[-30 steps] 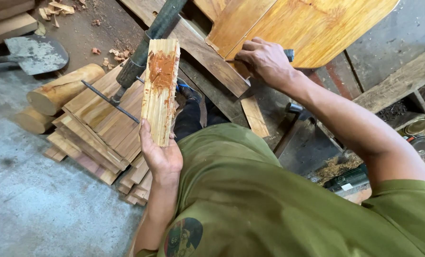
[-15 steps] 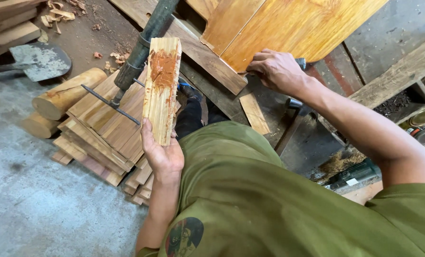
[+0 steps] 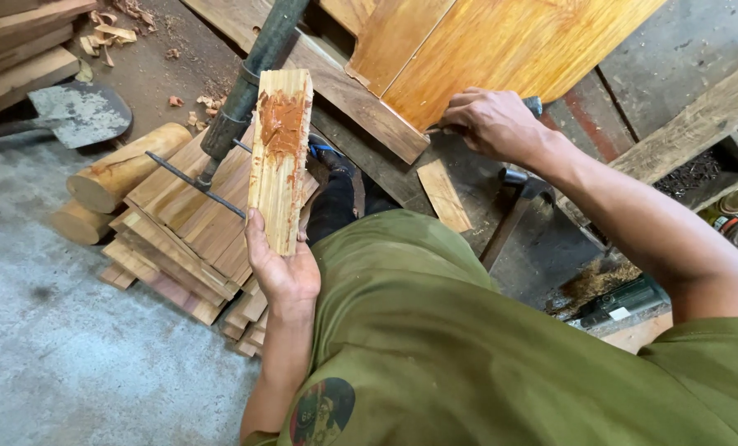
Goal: Assembling a wooden furniture frame by fitting slats, applying glue, and using a hammer and clamp.
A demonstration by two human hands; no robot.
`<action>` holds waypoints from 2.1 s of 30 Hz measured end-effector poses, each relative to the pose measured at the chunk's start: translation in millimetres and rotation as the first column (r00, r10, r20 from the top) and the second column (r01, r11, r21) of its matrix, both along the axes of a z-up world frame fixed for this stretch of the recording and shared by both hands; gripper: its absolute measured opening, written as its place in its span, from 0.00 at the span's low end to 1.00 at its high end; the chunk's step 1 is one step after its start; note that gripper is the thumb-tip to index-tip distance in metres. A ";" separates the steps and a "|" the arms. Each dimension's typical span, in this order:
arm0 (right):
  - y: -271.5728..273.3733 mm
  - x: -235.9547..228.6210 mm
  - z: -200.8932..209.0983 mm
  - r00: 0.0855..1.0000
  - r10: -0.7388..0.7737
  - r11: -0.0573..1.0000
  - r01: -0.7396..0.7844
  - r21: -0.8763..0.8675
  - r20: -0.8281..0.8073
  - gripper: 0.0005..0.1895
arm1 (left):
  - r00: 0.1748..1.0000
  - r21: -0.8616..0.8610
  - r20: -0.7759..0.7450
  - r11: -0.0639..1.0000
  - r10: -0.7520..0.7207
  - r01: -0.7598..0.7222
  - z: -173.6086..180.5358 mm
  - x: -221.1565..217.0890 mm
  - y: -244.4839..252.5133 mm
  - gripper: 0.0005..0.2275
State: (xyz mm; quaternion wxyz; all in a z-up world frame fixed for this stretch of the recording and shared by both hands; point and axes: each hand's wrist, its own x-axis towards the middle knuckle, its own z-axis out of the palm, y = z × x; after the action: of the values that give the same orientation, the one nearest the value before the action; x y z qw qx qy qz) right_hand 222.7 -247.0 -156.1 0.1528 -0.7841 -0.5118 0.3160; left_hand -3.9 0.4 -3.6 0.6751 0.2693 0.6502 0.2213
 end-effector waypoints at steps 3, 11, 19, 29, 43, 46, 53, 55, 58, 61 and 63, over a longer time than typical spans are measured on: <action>-5.5 1.4 -1.9 0.995 -0.080 0.996 0.082 0.025 -0.061 0.05 | 1.000 0.002 -0.002 1.000 -0.006 0.006 2.9 3.1 -1.5 0.12; 38.9 -41.9 87.7 0.752 -0.441 0.742 0.612 0.272 -0.490 0.07 | 1.000 -0.034 0.019 0.999 -0.019 0.020 -0.6 14.4 -22.1 0.14; 91.5 -129.3 112.8 0.658 -0.454 0.516 0.744 0.425 -0.602 0.05 | 1.000 -0.081 0.018 0.997 0.013 -0.012 -10.3 18.0 -26.7 0.17; 94.1 -152.4 110.8 0.717 -0.365 0.534 0.684 0.497 -0.594 0.03 | 0.996 -0.060 0.092 0.998 -0.023 0.029 4.2 22.8 -25.1 0.14; 102.8 -50.0 34.8 0.860 -0.505 0.849 0.480 0.221 0.071 0.08 | 0.946 0.354 -0.219 0.923 0.239 -0.151 35.5 19.0 50.0 0.27; 128.7 -39.1 29.7 0.882 -0.449 0.892 0.434 0.127 0.139 0.06 | 0.931 0.262 -0.218 0.936 0.294 -0.235 32.2 13.8 52.6 0.33; 158.6 -31.2 31.8 0.917 -0.362 0.924 0.376 -0.063 0.165 0.09 | 0.940 0.206 -0.213 0.952 0.268 -0.225 19.2 -6.4 78.5 0.32; 163.8 -30.5 29.7 0.914 -0.361 0.921 0.381 -0.086 0.182 0.09 | 0.939 0.189 -0.279 0.970 0.200 -0.151 19.4 -7.7 89.5 0.31; 176.3 -33.5 39.3 0.919 -0.338 0.922 0.367 -0.125 0.200 0.09 | 0.933 0.185 -0.315 0.976 0.172 -0.117 9.9 -15.4 97.7 0.31; 178.7 -30.6 37.0 0.931 -0.288 0.930 0.328 -0.167 0.223 0.10 | 0.932 0.187 -0.278 0.965 0.231 -0.183 5.8 -17.2 104.8 0.33; 174.6 -27.6 29.0 0.936 -0.261 0.931 0.308 -0.194 0.237 0.10 | 0.929 0.173 -0.275 0.963 0.248 -0.206 2.8 -19.8 106.0 0.33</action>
State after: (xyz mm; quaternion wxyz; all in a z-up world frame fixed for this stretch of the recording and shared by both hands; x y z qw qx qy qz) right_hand 195.1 -72.4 -127.1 0.0521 -0.8911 -0.3656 0.2637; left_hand -23.7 106.4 -0.8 0.5197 0.2694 0.7529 0.3009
